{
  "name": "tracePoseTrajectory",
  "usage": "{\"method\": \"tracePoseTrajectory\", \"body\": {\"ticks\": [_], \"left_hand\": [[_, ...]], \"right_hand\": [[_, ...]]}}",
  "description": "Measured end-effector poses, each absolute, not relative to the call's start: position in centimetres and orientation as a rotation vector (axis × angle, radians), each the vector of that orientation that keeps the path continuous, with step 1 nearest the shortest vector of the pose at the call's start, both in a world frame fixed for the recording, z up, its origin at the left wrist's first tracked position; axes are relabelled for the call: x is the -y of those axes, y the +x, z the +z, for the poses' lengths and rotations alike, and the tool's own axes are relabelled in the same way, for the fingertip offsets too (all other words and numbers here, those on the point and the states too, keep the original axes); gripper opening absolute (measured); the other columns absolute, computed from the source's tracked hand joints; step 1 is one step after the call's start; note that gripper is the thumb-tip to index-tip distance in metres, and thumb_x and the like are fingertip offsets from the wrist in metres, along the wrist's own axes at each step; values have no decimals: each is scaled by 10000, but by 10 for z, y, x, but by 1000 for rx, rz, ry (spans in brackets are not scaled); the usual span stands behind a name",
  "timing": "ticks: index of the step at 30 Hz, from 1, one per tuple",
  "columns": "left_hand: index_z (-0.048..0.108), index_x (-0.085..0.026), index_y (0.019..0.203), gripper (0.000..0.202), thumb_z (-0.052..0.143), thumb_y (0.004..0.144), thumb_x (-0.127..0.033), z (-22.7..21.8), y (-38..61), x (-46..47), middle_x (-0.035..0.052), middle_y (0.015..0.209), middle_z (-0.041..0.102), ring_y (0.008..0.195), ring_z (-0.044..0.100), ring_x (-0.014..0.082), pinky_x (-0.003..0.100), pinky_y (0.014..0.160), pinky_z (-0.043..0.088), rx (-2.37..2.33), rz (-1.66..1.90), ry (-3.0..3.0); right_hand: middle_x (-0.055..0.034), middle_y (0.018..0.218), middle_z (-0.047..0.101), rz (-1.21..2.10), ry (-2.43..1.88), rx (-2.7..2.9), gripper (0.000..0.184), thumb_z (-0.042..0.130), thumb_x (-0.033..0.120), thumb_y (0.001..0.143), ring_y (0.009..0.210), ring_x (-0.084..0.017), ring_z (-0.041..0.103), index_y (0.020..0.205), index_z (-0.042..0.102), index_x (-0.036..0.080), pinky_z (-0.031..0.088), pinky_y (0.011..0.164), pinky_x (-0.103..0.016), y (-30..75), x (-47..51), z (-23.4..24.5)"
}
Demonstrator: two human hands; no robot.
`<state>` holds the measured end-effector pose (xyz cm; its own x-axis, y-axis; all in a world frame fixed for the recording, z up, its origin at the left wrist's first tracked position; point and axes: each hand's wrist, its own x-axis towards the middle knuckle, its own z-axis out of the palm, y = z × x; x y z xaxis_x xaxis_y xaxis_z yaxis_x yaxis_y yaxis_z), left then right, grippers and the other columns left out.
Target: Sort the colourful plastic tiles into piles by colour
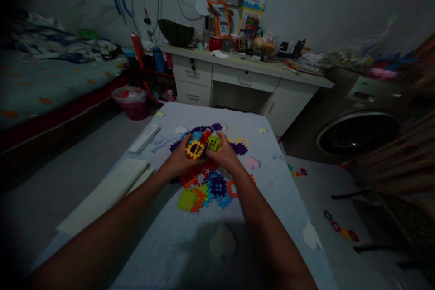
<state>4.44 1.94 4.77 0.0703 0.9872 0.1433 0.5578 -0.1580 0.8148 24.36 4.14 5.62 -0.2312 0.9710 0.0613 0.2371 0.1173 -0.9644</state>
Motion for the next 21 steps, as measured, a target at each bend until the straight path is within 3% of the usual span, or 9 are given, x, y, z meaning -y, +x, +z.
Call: {"method": "tracePoseTrajectory", "body": {"ticks": [6,11,13,16,21], "left_hand": [[346,-242,1463,951,766,651,-505,54,25,-28,153,1395,461,1312,430,398,558,1058,368,-1989,796,1733],[321,-252,1461,1025,786,605,-573,31,11,-27,142,1448,360,1375,359,372,527,1105,328,-1956,881,1757],[330,-252,1451,1004,780,616,-578,20,8,-27,146,1458,346,1402,332,367,528,1117,318,-1921,933,1788],[327,-232,1456,1004,769,632,-597,9,6,-25,167,1481,334,1404,339,372,539,1128,306,-1881,935,1856],[318,-216,1475,1058,770,616,-636,4,7,-20,186,1489,352,1388,353,382,544,1118,315,-1869,863,2035]], "right_hand": [[-101,1417,505,1064,-1277,1735,776,794,448,680,1240,-254,534,1361,492,230,409,1078,-416,230,-77,71],[-70,1187,665,1135,-1171,1936,447,664,453,823,1072,-206,625,1191,626,202,489,950,-360,219,-112,84],[-65,1053,702,964,-1260,1975,317,587,403,877,961,-189,644,1074,673,170,498,900,-338,212,-131,84],[-75,963,715,626,-1481,2010,259,514,311,911,919,-189,638,971,705,147,479,897,-320,198,-162,78],[-99,1270,647,475,-1651,2298,328,513,363,925,1133,-233,584,1144,687,193,425,993,-352,173,-194,61]]}}
